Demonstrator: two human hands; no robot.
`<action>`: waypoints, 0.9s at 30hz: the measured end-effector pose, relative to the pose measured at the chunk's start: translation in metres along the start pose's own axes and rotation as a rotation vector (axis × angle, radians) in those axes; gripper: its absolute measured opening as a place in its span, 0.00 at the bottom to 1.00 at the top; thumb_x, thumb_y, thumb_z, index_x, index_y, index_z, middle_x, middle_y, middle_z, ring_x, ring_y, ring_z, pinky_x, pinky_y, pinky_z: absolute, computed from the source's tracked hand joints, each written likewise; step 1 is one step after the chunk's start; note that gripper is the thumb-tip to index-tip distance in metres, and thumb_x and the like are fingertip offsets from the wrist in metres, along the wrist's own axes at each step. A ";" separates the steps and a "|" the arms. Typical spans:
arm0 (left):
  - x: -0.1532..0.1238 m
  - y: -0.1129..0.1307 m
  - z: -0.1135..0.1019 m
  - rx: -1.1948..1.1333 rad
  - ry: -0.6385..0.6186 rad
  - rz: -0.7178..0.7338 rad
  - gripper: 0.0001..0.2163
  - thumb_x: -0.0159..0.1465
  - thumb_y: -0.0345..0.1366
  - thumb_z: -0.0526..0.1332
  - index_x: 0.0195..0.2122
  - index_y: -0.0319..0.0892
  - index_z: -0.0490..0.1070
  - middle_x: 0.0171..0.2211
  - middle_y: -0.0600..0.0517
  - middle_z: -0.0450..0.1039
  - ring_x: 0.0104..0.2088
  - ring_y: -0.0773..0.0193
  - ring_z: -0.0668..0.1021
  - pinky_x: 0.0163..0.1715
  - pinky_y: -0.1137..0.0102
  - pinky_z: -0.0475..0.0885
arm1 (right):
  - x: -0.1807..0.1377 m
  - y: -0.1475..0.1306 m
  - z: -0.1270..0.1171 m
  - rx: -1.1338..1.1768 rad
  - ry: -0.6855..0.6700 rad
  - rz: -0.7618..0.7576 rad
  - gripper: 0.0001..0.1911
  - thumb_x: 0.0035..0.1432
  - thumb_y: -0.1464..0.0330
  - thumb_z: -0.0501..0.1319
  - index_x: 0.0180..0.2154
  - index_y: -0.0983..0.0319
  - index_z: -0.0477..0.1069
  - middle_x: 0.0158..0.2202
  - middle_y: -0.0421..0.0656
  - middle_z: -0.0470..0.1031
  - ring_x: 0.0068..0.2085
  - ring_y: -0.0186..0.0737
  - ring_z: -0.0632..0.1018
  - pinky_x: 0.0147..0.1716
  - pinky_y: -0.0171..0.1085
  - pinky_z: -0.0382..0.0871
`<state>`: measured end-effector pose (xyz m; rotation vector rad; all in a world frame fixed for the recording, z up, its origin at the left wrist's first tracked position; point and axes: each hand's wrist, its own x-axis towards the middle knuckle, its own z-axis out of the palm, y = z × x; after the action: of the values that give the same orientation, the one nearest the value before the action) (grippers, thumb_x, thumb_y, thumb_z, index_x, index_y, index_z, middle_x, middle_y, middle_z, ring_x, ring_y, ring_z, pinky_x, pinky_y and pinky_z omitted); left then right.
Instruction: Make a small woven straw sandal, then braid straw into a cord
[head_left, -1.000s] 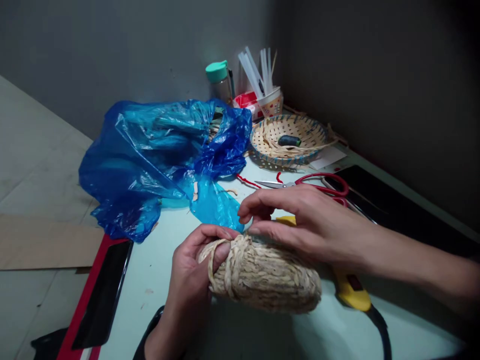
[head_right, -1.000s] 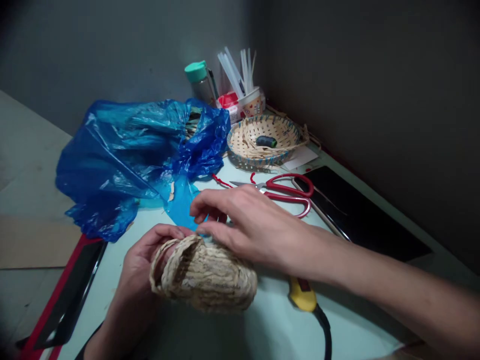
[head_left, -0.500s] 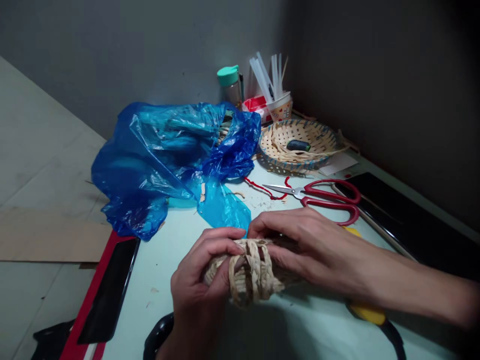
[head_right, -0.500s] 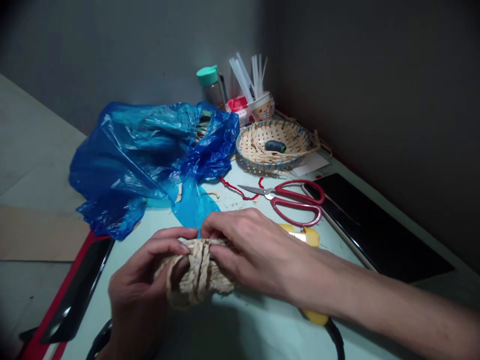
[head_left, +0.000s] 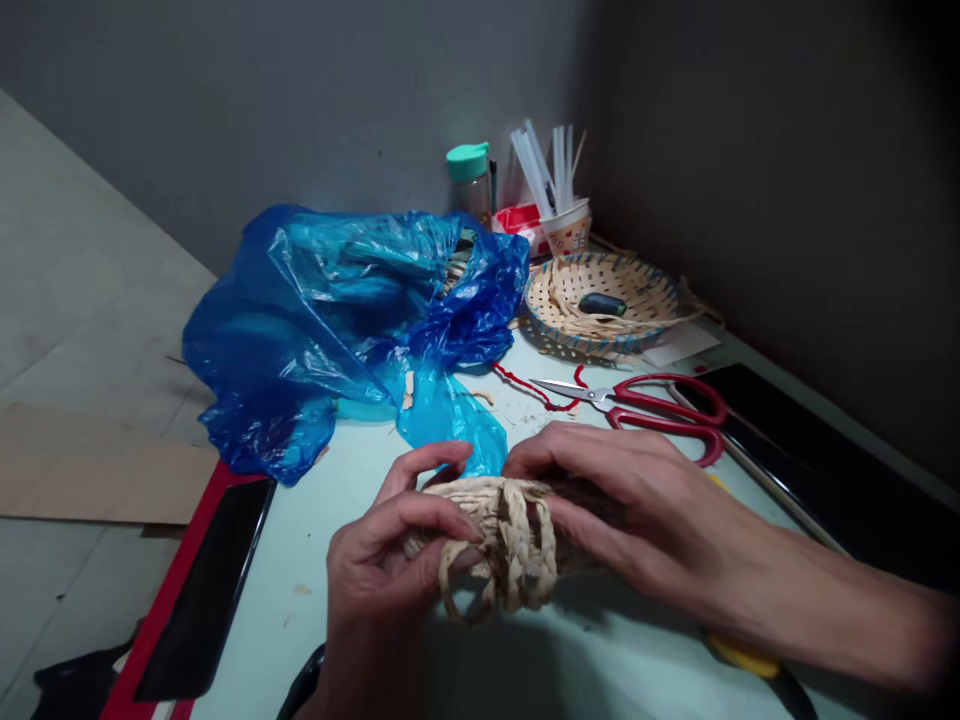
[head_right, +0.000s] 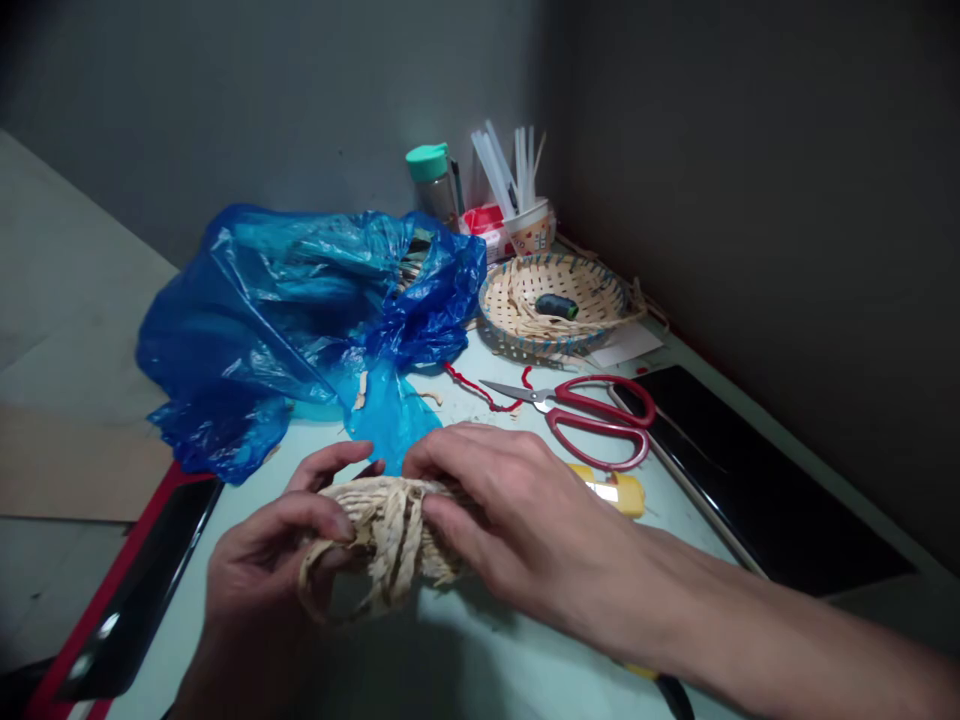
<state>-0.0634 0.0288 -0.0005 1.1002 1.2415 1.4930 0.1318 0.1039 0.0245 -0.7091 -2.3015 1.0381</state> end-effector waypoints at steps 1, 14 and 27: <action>0.000 0.000 0.000 -0.019 -0.003 -0.010 0.03 0.51 0.33 0.72 0.24 0.45 0.79 0.49 0.49 0.73 0.47 0.52 0.77 0.41 0.68 0.75 | 0.000 0.000 0.000 -0.003 0.001 0.002 0.05 0.65 0.70 0.55 0.41 0.60 0.68 0.36 0.38 0.72 0.35 0.31 0.72 0.35 0.29 0.63; -0.004 0.005 0.011 0.367 0.016 0.186 0.12 0.55 0.22 0.65 0.28 0.50 0.79 0.36 0.55 0.76 0.36 0.67 0.79 0.33 0.78 0.73 | -0.005 -0.008 0.004 -0.002 -0.051 -0.016 0.07 0.67 0.71 0.52 0.42 0.60 0.68 0.36 0.38 0.72 0.37 0.32 0.72 0.36 0.31 0.63; -0.005 0.002 0.015 0.674 0.016 0.331 0.11 0.55 0.23 0.61 0.36 0.44 0.77 0.32 0.54 0.78 0.31 0.66 0.78 0.31 0.74 0.73 | -0.006 -0.003 0.008 -0.092 -0.074 -0.061 0.09 0.66 0.70 0.50 0.39 0.61 0.68 0.34 0.40 0.71 0.34 0.36 0.71 0.34 0.36 0.62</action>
<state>-0.0478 0.0268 0.0029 1.8058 1.6963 1.3383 0.1307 0.0941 0.0208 -0.6421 -2.4323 0.9512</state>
